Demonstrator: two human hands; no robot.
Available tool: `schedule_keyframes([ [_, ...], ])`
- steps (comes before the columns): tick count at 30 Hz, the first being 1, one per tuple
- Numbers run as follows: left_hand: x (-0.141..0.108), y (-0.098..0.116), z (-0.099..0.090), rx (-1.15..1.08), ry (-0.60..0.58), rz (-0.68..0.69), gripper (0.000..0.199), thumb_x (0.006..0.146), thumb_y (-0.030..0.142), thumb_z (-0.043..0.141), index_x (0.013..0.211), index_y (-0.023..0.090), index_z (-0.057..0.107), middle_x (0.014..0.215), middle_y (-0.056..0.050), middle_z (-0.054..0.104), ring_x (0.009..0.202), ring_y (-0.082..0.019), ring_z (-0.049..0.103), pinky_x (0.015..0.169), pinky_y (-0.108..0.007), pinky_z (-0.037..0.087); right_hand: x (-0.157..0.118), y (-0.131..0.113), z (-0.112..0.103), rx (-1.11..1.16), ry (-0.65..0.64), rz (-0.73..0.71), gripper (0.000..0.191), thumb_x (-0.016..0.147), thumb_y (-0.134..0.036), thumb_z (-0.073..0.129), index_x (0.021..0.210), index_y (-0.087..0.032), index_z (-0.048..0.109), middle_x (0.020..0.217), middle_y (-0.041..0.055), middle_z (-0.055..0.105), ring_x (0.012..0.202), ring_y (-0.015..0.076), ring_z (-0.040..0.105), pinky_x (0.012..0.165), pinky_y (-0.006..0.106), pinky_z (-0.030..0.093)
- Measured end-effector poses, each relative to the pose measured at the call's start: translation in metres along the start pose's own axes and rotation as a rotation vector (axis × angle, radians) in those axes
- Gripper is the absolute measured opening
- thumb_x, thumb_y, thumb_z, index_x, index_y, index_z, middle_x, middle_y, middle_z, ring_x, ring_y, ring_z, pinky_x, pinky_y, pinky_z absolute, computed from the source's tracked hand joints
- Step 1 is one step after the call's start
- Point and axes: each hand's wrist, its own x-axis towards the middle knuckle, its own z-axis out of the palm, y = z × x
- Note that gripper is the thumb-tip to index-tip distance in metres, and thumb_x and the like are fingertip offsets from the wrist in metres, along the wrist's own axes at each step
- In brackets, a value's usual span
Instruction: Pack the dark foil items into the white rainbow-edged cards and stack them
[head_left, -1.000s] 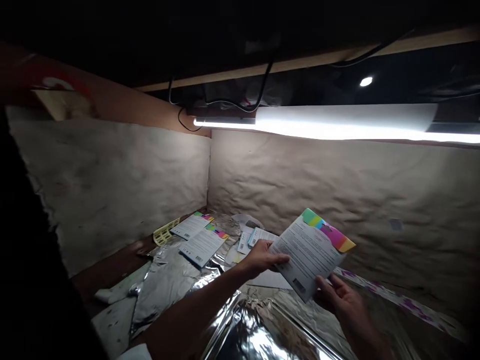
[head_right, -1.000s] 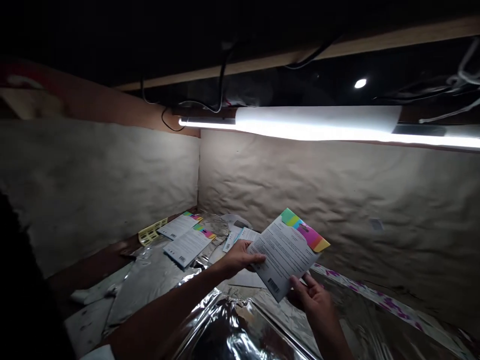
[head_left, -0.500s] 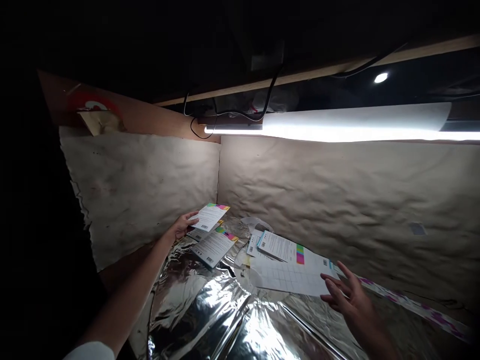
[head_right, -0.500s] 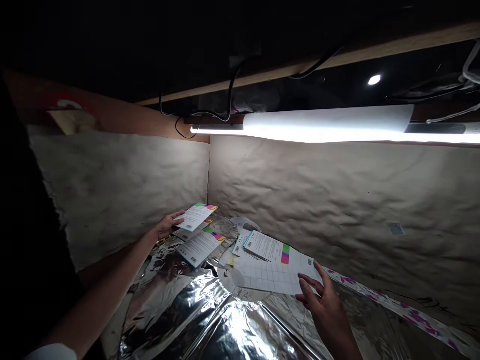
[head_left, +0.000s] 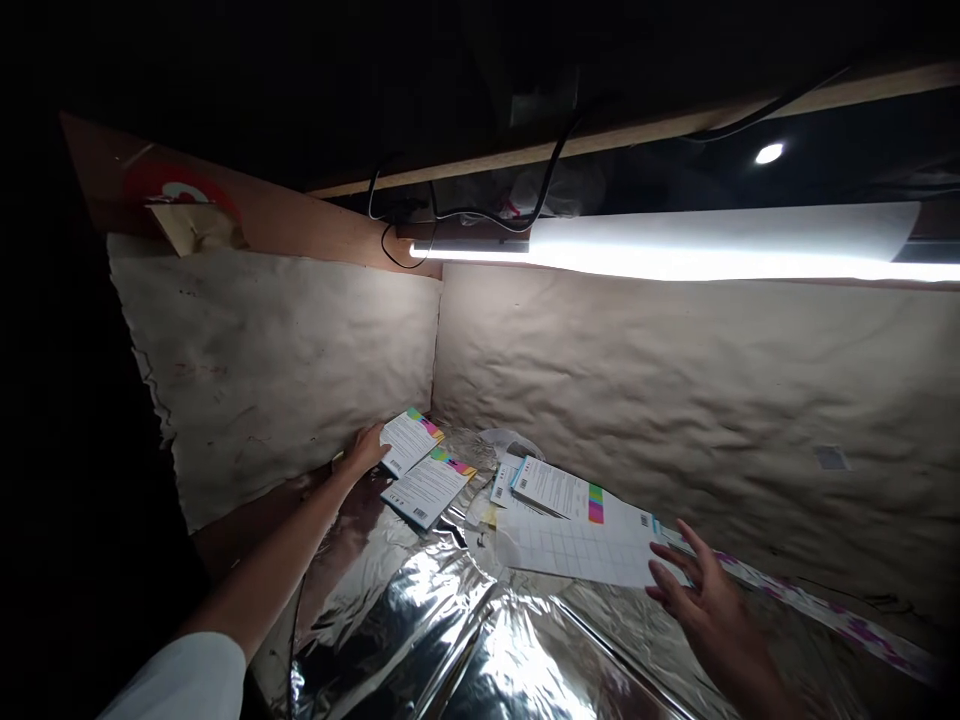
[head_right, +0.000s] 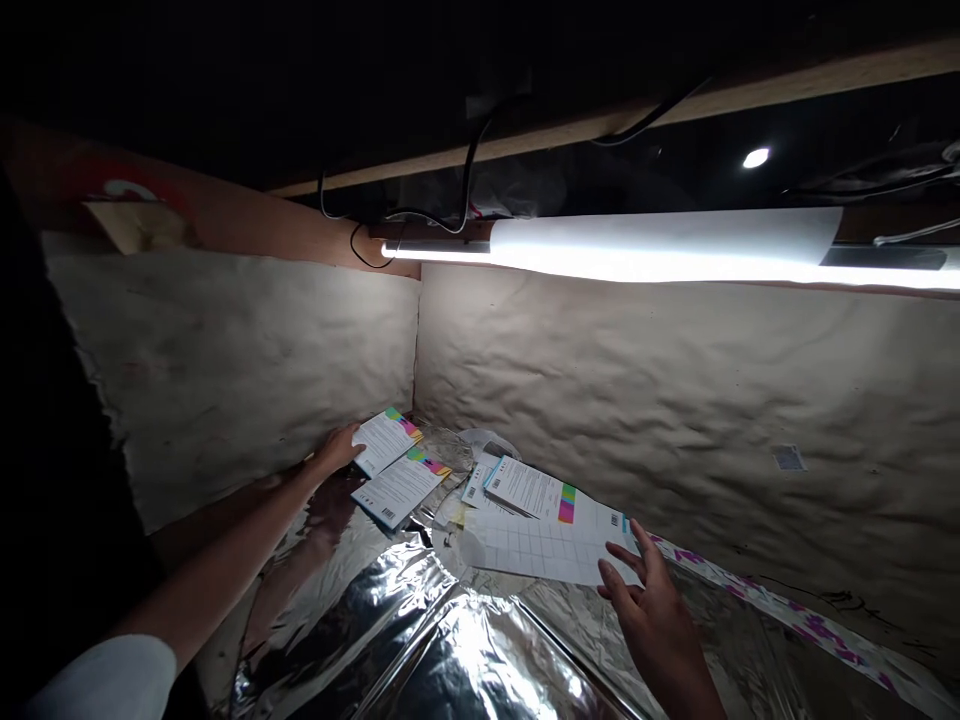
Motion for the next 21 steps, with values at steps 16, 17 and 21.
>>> schedule_keyframes([
  [16,-0.050,0.043,0.099,0.500,-0.330,0.154,0.114,0.066,0.074,0.062,0.152,0.007,0.028,0.158,-0.028,0.011,0.145,-0.049,-0.002,0.106,-0.072,-0.004,0.000,0.019,0.006,-0.299,-0.094,-0.139,0.071,0.080,-0.053,0.056,0.144,-0.025,0.041,0.129,0.0123,0.063,0.072,0.0200,0.069,0.078,0.039,0.051],
  [17,-0.045,0.042,0.097,0.522,-0.310,0.157,0.111,0.068,0.071,0.062,0.151,0.005,0.029,0.158,-0.028,0.011,0.146,-0.048,-0.003,0.108,-0.070,-0.006,-0.001,0.019,0.007,-0.301,-0.094,-0.142,0.071,0.079,-0.053,0.056,0.143,-0.025,0.042,0.128,0.0120,0.063,0.071,0.0199,0.069,0.077,0.038,0.051],
  [21,-0.018,0.039,0.085,0.595,-0.218,0.163,0.095,0.080,0.058,0.056,0.151,0.002,0.027,0.158,-0.028,0.013,0.147,-0.042,-0.004,0.112,-0.062,-0.010,-0.002,0.015,0.012,-0.326,-0.136,-0.128,0.068,0.078,-0.054,0.054,0.138,-0.022,0.049,0.129,0.0129,0.063,0.073,0.0204,0.070,0.075,0.035,0.052],
])
